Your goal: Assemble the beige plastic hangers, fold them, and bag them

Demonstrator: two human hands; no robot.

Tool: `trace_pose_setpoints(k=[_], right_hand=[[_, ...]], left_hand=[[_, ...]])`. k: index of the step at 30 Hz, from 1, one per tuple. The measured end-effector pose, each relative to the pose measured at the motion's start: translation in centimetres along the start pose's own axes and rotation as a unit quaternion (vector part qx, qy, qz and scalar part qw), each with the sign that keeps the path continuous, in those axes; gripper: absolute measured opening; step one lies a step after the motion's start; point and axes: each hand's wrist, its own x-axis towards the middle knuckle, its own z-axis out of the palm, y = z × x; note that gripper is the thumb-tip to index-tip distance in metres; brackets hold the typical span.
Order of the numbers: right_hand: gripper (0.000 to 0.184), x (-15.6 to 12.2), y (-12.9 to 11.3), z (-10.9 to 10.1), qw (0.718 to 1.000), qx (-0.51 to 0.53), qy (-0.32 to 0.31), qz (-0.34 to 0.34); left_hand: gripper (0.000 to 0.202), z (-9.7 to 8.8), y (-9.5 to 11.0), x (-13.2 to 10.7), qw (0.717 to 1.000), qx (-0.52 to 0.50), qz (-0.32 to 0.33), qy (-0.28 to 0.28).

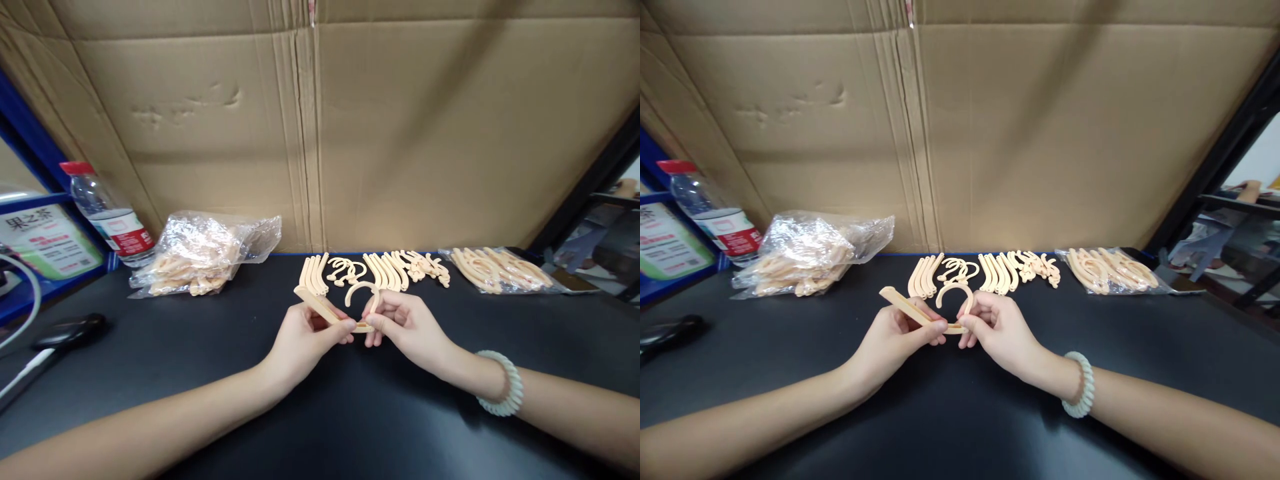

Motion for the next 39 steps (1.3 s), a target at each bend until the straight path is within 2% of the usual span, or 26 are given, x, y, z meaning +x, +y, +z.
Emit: trace_pose_setpoints(k=[5,9,13,15,20,23,24,25,26,28,30,35,39], right_hand=[[0.026,0.2,-0.1,0.0,1.0,0.003,-0.007,0.013],[0.027,0.2,-0.5,-0.1,1.0,-0.013,0.017,-0.019],[0.028,0.1,-0.5,-0.2,1.0,-0.006,0.023,-0.005],[0.025,0.1,-0.4,-0.1,1.0,0.013,0.015,-0.005],[0.022,0.1,0.0,0.0,0.999,0.042,-0.017,-0.025],[0.02,0.6,0.2,-1.2,0.995,-0.053,0.033,-0.083],[0.02,0.8,0.3,-1.9,0.982,-0.119,0.066,-0.131],[0.019,1.2,0.4,-2.8,0.958,-0.194,0.098,-0.187],[0.018,1.6,0.5,-3.7,0.922,-0.275,0.117,-0.246],[0.017,2.4,0.9,-5.4,0.851,-0.407,0.107,-0.315],[0.019,3.0,1.4,-6.7,0.81,-0.485,0.072,-0.322],[0.027,3.3,2.0,-7.3,0.773,-0.557,0.007,-0.304],[0.021,3.1,1.9,-6.8,0.761,-0.581,-0.037,-0.286]], left_hand=[[0.02,0.2,0.1,-0.2,1.0,-0.017,-0.003,0.004],[0.024,0.1,0.1,0.1,0.999,-0.044,-0.003,0.029],[0.028,0.1,0.0,0.3,0.998,-0.052,0.013,0.036],[0.03,0.3,-0.1,0.3,0.998,-0.052,0.021,0.022],[0.036,0.5,-0.4,0.3,0.996,-0.044,0.016,-0.08],[0.034,0.3,-0.4,0.3,0.997,-0.049,0.009,-0.055],[0.033,0.3,-0.3,0.3,0.998,-0.049,0.006,-0.041],[0.033,0.2,-0.2,0.3,0.998,-0.048,0.003,-0.03],[0.032,0.2,-0.1,0.3,0.999,-0.047,0.0,-0.022],[0.032,0.2,0.1,0.2,0.999,-0.045,-0.002,-0.018],[0.032,0.2,0.3,0.1,0.999,-0.046,-0.001,-0.018],[0.031,0.3,0.3,0.2,0.999,-0.046,-0.002,-0.02],[0.03,0.3,0.2,0.2,0.999,-0.046,0.001,-0.023]])
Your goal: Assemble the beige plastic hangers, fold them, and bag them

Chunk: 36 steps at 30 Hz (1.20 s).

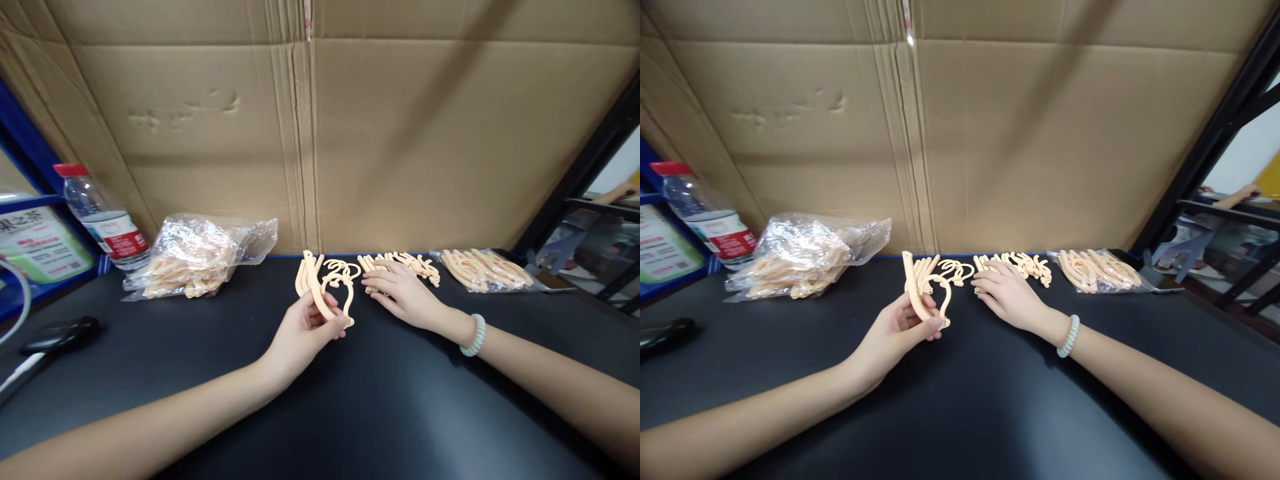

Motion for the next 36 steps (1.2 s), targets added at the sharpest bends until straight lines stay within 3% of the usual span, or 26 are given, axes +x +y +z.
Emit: trace_pose_setpoints(k=[11,13,16,18,20,24,27,33,36], right_hand=[[0.016,0.1,-0.1,0.2,0.999,0.032,0.015,-0.002],[0.018,0.3,-0.4,-0.2,0.997,0.05,0.058,0.011],[0.018,0.4,-1.7,-1.1,0.975,0.096,0.181,0.084],[0.017,0.4,-3.0,-1.6,0.945,0.14,0.256,0.148],[0.016,0.3,-4.5,-1.9,0.913,0.221,0.279,0.201],[0.017,0.3,-6.7,-1.7,0.839,0.433,0.205,0.257],[0.022,0.5,-7.2,-1.4,0.788,0.532,0.163,0.265],[0.029,0.3,-6.8,-0.9,0.635,0.655,0.173,0.372],[0.027,0.2,-6.7,-0.6,0.588,0.682,0.175,0.398]], left_hand=[[0.034,0.0,-0.1,0.0,1.0,0.006,0.001,-0.005],[0.034,0.0,-0.1,0.0,1.0,0.009,0.002,-0.004],[0.035,-0.1,-0.1,0.1,1.0,0.008,0.003,-0.005],[0.035,-0.1,-0.1,0.0,1.0,0.006,0.001,-0.006],[0.035,-0.1,-0.1,0.0,1.0,0.004,0.0,-0.007],[0.037,-0.1,-0.2,0.0,1.0,0.002,0.001,-0.005],[0.038,-0.2,-0.3,0.1,1.0,0.0,0.006,-0.008],[0.039,-0.3,-0.3,0.0,1.0,0.004,0.01,-0.015],[0.038,-0.3,-0.3,0.0,1.0,0.004,0.011,-0.02]])
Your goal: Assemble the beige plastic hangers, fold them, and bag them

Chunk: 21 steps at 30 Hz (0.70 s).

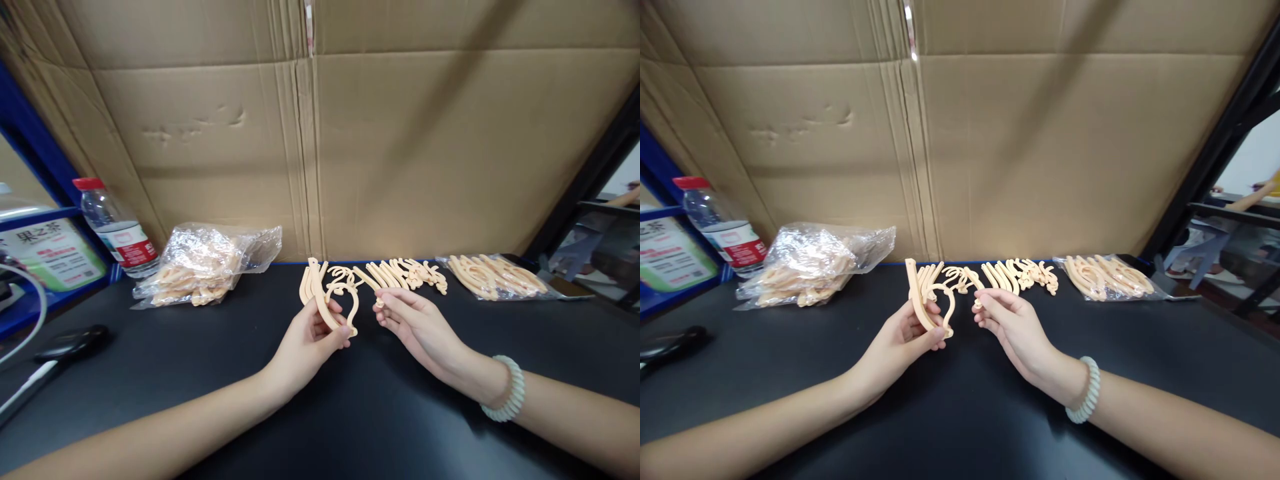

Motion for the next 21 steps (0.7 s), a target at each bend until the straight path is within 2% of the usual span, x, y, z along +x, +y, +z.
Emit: trace_pose_setpoints(k=[4,8,12,17,21], right_hand=[[0.028,-0.02,-0.11,0.32,1.0,0.0,-0.008,0.009],[0.038,-0.23,-0.43,0.79,1.0,-0.011,-0.006,0.01],[0.046,-0.4,-0.53,1.01,0.998,-0.037,-0.04,0.027],[0.025,-0.39,-0.13,0.89,0.986,-0.118,-0.115,0.002],[0.023,-0.22,0.24,0.57,0.974,-0.167,-0.149,-0.022]], left_hand=[[0.036,-0.04,0.06,-0.06,1.0,0.007,-0.002,-0.004],[0.036,-0.15,-0.1,-0.06,1.0,0.015,0.005,-0.009],[0.037,-0.24,-0.34,-0.01,1.0,0.024,0.009,-0.008],[0.032,-0.27,-0.41,0.01,0.999,0.026,0.031,-0.019],[0.029,-0.29,-0.45,-0.02,0.999,0.028,0.035,-0.024]])
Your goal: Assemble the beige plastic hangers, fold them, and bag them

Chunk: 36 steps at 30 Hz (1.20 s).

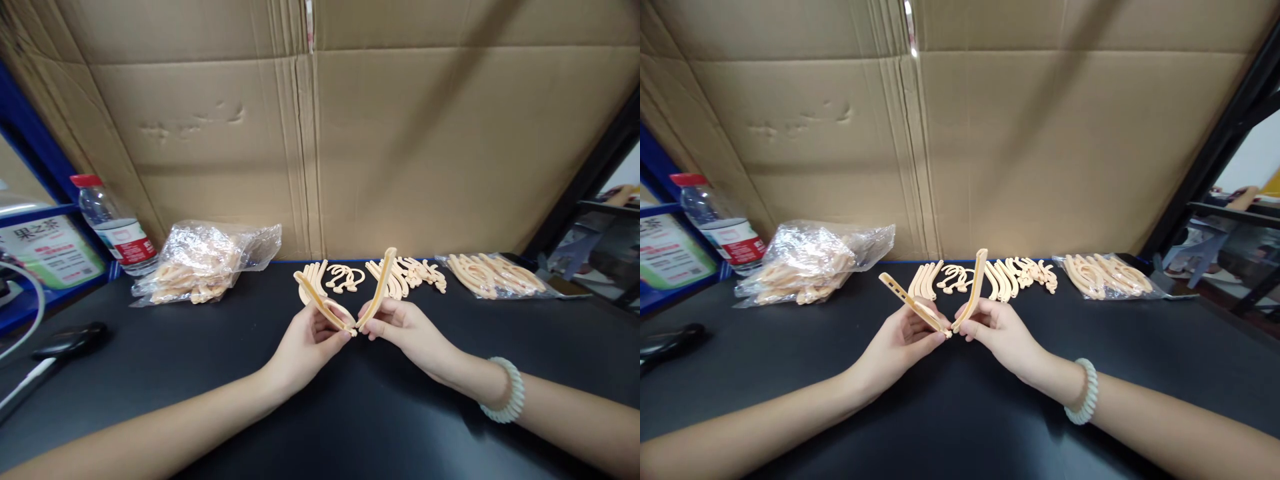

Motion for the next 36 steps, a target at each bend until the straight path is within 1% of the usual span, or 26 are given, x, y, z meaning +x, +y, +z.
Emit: trace_pose_setpoints(k=[3,8,14,19,23,27,33,36], right_hand=[[0.023,0.0,0.2,-0.1,0.999,-0.028,-0.026,-0.017],[0.019,0.0,0.2,0.0,0.998,-0.043,-0.034,-0.035],[0.013,-0.1,0.2,0.0,0.998,-0.04,-0.038,-0.03],[0.009,-0.2,0.4,0.1,0.999,-0.035,-0.018,-0.025],[0.009,-0.4,0.5,0.4,0.999,-0.042,-0.007,-0.025],[0.013,-0.4,0.3,0.7,0.999,-0.025,0.011,-0.03],[0.019,-0.2,-0.1,1.0,0.999,-0.026,0.043,-0.002],[0.019,-0.2,-0.3,0.9,0.998,-0.032,0.046,0.002]], left_hand=[[0.031,0.0,0.0,0.0,1.0,-0.011,-0.007,-0.004],[0.03,0.0,0.0,-0.1,0.999,-0.029,-0.007,-0.025],[0.028,0.0,0.0,-0.1,0.999,-0.026,-0.003,-0.019],[0.028,0.2,0.3,-0.2,1.0,-0.006,-0.012,-0.009],[0.03,0.2,0.1,-0.2,1.0,-0.021,-0.018,0.011],[0.031,0.0,-0.1,-0.1,0.999,-0.041,-0.027,0.015],[0.029,0.0,0.3,0.1,0.998,-0.057,-0.033,0.016],[0.028,0.2,0.5,0.0,0.997,-0.059,-0.036,0.02]])
